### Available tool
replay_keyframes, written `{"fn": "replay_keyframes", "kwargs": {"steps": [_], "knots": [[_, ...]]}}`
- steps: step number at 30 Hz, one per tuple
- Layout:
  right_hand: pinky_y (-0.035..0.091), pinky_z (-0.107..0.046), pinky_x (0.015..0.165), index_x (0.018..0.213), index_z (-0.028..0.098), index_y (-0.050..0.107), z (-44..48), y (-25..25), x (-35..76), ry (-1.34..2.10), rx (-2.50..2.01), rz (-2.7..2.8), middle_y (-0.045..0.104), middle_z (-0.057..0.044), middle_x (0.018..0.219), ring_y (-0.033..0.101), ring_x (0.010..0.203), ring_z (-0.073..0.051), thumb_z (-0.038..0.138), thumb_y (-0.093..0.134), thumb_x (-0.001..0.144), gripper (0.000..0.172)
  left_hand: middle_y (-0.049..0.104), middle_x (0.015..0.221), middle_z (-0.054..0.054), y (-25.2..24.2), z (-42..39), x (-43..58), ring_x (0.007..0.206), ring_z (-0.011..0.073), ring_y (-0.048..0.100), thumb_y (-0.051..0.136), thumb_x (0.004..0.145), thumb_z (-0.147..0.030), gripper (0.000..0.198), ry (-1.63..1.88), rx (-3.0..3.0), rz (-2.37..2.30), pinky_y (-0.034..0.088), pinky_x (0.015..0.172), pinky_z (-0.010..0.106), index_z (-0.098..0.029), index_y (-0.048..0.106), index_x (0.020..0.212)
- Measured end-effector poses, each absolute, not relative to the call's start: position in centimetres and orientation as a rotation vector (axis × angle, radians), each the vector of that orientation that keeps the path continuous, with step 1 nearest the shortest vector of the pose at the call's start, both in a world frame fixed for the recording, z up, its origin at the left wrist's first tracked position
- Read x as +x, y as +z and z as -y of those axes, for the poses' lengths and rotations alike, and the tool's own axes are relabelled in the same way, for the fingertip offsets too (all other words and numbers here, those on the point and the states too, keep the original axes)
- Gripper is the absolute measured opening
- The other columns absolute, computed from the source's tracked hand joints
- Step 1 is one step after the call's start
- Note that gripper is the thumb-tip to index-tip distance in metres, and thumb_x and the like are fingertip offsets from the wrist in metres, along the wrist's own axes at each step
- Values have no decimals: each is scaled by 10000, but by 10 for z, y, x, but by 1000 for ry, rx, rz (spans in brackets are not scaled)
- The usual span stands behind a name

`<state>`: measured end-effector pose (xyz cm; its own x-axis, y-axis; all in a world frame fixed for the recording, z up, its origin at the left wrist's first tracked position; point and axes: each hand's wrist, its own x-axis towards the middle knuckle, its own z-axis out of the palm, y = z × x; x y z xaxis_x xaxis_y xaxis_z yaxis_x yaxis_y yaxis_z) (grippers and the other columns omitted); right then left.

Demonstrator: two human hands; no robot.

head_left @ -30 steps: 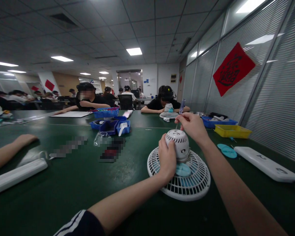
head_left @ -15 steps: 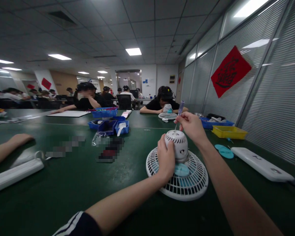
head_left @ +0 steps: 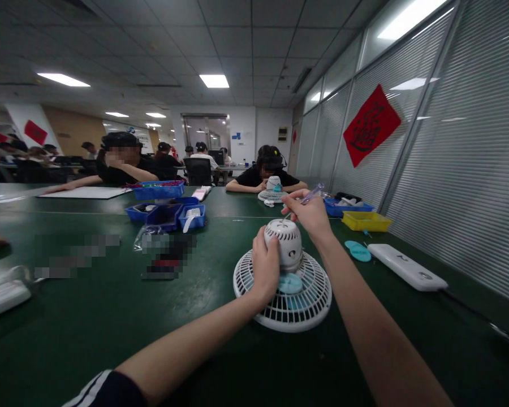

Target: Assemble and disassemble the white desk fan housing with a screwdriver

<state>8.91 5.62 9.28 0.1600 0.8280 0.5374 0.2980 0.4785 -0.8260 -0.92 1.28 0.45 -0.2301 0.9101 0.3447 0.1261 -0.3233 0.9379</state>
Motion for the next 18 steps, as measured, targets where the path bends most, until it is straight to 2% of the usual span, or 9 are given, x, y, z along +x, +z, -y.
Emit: {"fn": "replay_keyframes", "kwargs": {"steps": [8, 14, 18], "knots": [[408, -209, 456, 736, 169, 528, -63, 89, 89, 540, -1059, 1434, 656, -28, 652, 561, 470, -102, 287, 632, 760, 159, 469, 1384, 136, 6, -11, -9, 1303, 224, 408, 346, 868, -370, 528, 1601, 1386, -1284, 276, 1112, 350, -135, 418, 1336], [466, -275, 651, 653, 186, 576, -60, 88, 87, 128, -1136, 1641, 656, -21, 663, 611, 624, -152, 238, 581, 754, 114, 505, 1350, 123, 7, -12, -8, 1299, 216, 418, 357, 864, -358, 491, 1613, 1401, -1315, 278, 1109, 343, -165, 449, 1306], [463, -287, 670, 655, 191, 589, -59, 89, 89, 80, -1162, 1669, 665, -25, 668, 610, 636, -161, 228, 569, 758, 112, 510, 1349, 121, 8, -12, -8, 1300, 217, 420, 360, 861, -356, 492, 1605, 1389, -1315, 280, 1109, 344, -166, 448, 1306]]}}
